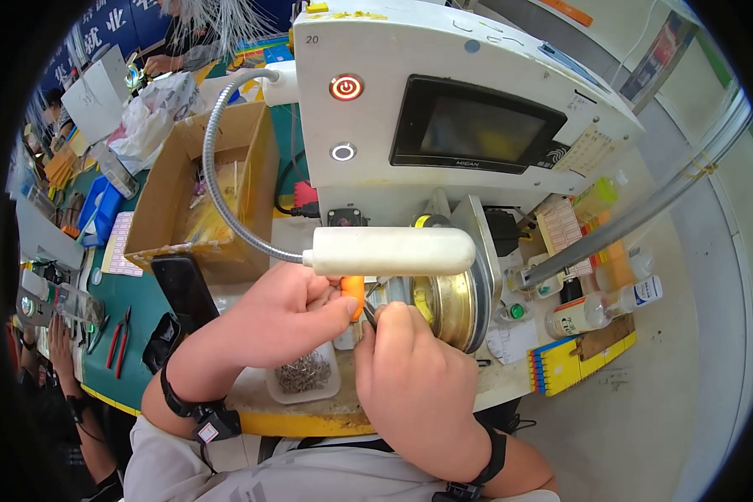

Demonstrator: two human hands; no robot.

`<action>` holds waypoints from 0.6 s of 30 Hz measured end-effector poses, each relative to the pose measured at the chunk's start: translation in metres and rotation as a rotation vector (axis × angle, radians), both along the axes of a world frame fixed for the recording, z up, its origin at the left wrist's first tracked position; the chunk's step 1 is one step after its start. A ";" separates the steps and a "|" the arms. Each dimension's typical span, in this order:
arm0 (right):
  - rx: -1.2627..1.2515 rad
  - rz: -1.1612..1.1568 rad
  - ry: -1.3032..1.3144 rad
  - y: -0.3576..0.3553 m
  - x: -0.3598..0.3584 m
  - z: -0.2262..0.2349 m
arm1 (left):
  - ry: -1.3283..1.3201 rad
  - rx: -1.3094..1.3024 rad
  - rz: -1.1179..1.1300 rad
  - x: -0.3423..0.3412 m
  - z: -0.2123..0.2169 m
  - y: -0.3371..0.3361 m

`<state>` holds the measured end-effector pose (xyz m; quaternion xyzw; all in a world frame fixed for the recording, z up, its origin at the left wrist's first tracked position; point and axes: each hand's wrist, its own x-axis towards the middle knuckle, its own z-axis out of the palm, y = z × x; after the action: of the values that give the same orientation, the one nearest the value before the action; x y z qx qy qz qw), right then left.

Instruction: Operating a specialized machine to wrap and process small industrial components.

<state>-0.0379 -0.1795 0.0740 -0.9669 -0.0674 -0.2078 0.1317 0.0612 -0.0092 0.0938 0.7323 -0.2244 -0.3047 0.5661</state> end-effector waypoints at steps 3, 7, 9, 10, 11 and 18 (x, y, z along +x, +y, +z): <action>-0.003 -0.004 0.012 0.000 0.001 -0.001 | 0.030 -0.039 0.008 0.000 -0.005 0.001; 0.015 0.008 -0.008 -0.003 0.001 -0.004 | 0.029 -0.067 0.042 -0.002 -0.008 -0.002; 0.023 0.013 -0.018 -0.004 0.000 -0.006 | 0.028 -0.051 0.044 -0.003 -0.004 -0.002; 0.026 0.010 -0.015 -0.005 0.000 -0.006 | 0.031 -0.048 0.041 -0.003 -0.002 -0.002; 0.024 0.010 -0.018 -0.005 -0.001 -0.006 | 0.074 -0.054 0.034 -0.003 -0.001 -0.002; 0.050 0.041 -0.058 -0.007 0.000 -0.008 | 0.152 -0.143 0.060 -0.007 -0.005 -0.003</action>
<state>-0.0375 -0.1862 0.0659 -0.9552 -0.0858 -0.2348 0.1582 0.0540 -0.0126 0.0889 0.6713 -0.1800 -0.3256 0.6410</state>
